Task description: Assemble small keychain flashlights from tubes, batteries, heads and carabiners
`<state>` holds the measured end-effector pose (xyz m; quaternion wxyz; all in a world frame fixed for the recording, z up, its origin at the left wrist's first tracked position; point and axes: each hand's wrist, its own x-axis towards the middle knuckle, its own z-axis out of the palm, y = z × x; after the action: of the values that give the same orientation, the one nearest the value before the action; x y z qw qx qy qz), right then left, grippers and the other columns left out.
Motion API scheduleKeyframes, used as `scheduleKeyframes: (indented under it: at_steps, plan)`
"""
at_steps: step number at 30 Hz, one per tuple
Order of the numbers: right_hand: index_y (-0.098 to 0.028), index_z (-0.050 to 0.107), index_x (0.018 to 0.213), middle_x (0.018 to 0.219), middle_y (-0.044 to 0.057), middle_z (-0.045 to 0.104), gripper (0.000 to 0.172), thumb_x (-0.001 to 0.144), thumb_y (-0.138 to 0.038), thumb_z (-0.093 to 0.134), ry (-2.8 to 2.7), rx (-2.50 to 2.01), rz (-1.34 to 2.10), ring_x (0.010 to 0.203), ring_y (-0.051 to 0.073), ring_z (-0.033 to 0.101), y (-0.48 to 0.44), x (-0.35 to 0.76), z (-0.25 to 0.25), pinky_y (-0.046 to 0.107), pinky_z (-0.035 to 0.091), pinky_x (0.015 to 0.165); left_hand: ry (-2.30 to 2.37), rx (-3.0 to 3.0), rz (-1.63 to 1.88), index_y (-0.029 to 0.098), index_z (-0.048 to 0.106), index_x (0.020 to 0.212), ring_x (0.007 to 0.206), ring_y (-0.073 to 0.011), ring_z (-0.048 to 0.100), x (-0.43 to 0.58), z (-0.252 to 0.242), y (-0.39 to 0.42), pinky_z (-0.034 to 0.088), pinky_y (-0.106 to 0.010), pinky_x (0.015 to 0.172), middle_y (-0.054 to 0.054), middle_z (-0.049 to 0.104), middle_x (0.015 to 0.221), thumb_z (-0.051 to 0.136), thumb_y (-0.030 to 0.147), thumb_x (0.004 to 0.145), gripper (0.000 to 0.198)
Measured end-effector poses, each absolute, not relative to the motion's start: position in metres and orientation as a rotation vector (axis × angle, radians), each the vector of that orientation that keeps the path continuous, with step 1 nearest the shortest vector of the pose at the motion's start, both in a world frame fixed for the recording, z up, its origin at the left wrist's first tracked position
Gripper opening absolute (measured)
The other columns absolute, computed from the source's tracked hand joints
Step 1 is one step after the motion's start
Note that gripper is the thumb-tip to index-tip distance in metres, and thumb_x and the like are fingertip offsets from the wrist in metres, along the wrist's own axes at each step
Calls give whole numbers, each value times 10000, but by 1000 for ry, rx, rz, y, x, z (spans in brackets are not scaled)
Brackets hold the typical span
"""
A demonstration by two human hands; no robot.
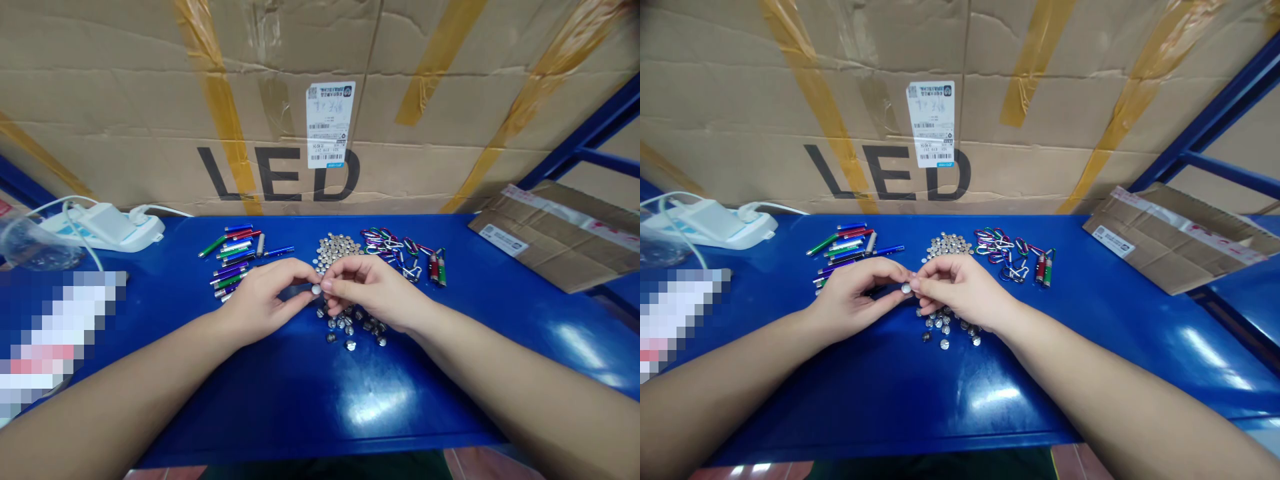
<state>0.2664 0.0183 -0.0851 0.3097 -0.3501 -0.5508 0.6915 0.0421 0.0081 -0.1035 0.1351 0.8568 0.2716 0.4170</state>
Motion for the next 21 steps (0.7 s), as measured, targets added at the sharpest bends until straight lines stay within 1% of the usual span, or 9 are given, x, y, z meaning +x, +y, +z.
scheduleKeyframes:
  at_steps: [4,7,10,12,14,17,21]
  plan:
    - [-170,713,879,697,1,714,348,762,-455,875,-1574,-907,1706,655,129,703,15,266,-85,265,595,666,781,2430,1221,187,664,1045,849,-124,746,44,-102,7,630,-210,784,-28,744,948,757,163,920,157]
    - [-177,713,918,710,7,707,215,865,-381,756,-1745,-948,1452,654,146,679,16,271,-81,280,561,634,787,2413,1263,179,683,1019,833,-135,740,45,-99,8,632,-223,759,-41,740,935,779,182,908,147]
    - [-184,719,916,787,33,730,136,929,-300,648,-1955,-1085,936,669,167,661,26,286,-76,310,535,636,785,2508,1276,181,706,964,891,-164,739,44,-96,9,626,-273,825,-52,758,927,761,155,915,78]
    - [-186,730,880,837,53,744,111,919,-209,630,-2152,-1187,509,755,199,679,37,300,-75,351,542,732,803,2542,1255,181,710,950,900,-169,738,44,-95,10,622,-284,843,-52,763,920,749,147,920,60]
    - [-189,752,875,885,71,753,129,890,-132,637,-2363,-1257,209,887,244,696,48,312,-75,401,538,863,851,2521,1235,178,705,968,878,-157,736,43,-95,10,626,-264,817,-48,758,926,749,151,919,70]
    - [-204,785,945,967,83,756,138,887,-139,677,-2564,-1341,71,991,281,692,58,323,-78,450,523,957,932,2447,1197,172,689,1027,856,-130,737,42,-97,9,637,-230,807,-41,748,966,749,151,915,129]
    - [-209,805,1031,997,95,756,179,913,-167,678,-2646,-1361,64,1011,288,693,60,323,-85,457,525,971,983,2419,1153,178,680,1038,868,-127,741,42,-97,8,643,-237,829,-35,749,990,741,153,917,137]
